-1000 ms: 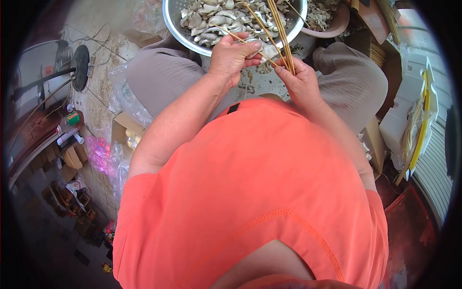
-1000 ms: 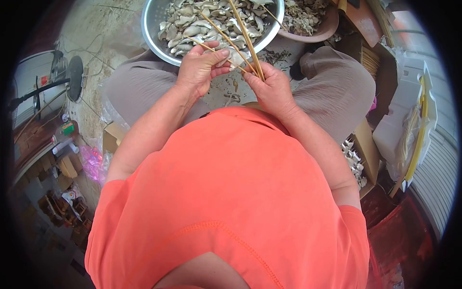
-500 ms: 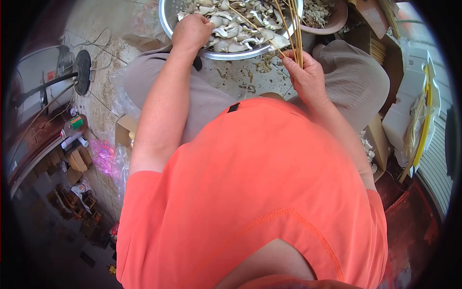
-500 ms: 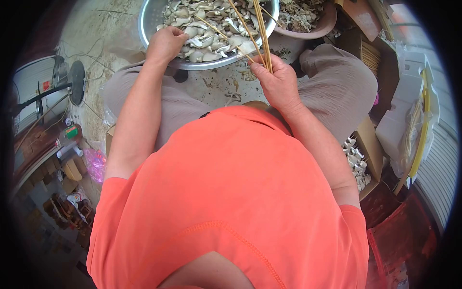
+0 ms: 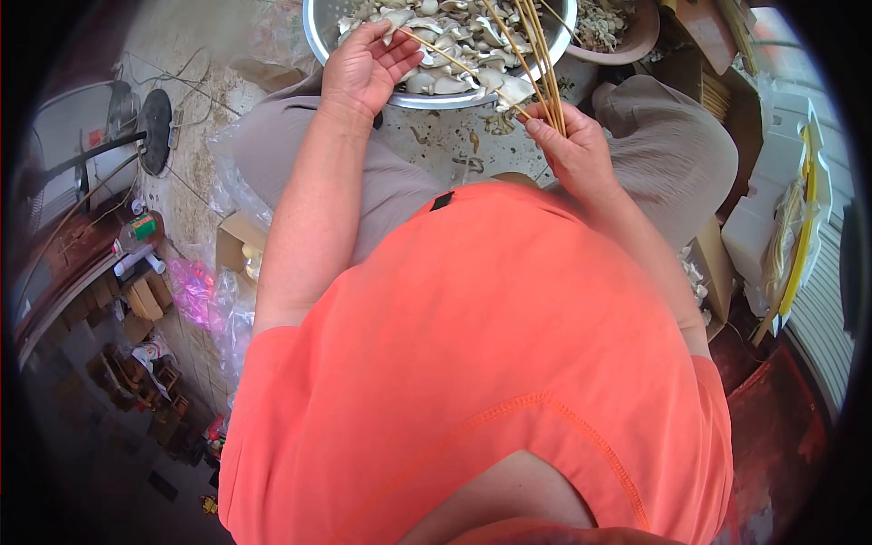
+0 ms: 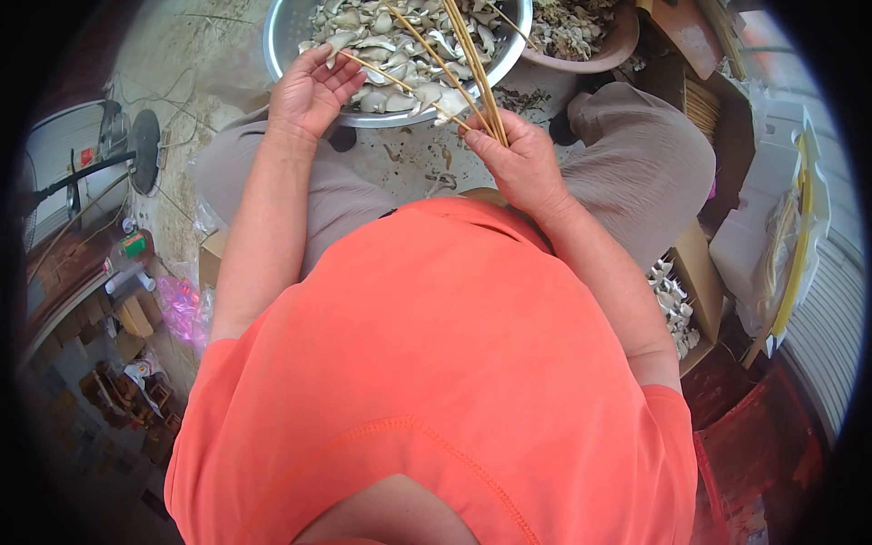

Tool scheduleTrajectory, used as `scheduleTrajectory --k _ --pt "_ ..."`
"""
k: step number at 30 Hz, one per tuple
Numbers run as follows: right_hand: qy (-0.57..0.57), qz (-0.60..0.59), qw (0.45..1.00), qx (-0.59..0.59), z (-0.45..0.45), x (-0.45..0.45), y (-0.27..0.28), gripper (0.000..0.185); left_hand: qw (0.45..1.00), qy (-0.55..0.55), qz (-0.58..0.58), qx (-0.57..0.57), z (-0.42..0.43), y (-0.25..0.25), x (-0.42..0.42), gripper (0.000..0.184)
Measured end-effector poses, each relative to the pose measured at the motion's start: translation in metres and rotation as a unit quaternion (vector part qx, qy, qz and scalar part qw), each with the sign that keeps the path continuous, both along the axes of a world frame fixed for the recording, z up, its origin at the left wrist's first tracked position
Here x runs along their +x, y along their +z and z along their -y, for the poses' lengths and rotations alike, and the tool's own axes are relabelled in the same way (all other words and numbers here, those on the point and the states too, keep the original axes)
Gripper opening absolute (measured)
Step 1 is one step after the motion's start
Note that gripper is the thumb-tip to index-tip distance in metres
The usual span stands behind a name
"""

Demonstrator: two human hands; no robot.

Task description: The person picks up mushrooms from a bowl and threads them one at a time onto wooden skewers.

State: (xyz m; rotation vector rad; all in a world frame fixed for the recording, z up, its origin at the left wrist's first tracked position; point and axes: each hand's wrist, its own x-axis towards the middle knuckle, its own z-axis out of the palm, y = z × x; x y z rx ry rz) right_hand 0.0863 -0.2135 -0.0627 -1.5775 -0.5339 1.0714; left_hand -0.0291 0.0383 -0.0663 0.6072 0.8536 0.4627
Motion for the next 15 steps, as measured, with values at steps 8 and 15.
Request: scheduleTrajectory --k 8,15 --pt "-0.007 0.010 1.000 -0.004 0.002 0.000 0.001 0.014 0.994 -0.048 -0.030 0.092 0.006 0.004 -0.001 0.019" --pt "-0.007 0.057 0.998 -0.001 0.002 -0.005 0.000 0.012 0.978 -0.158 -0.085 0.102 0.028 0.010 0.000 0.022"
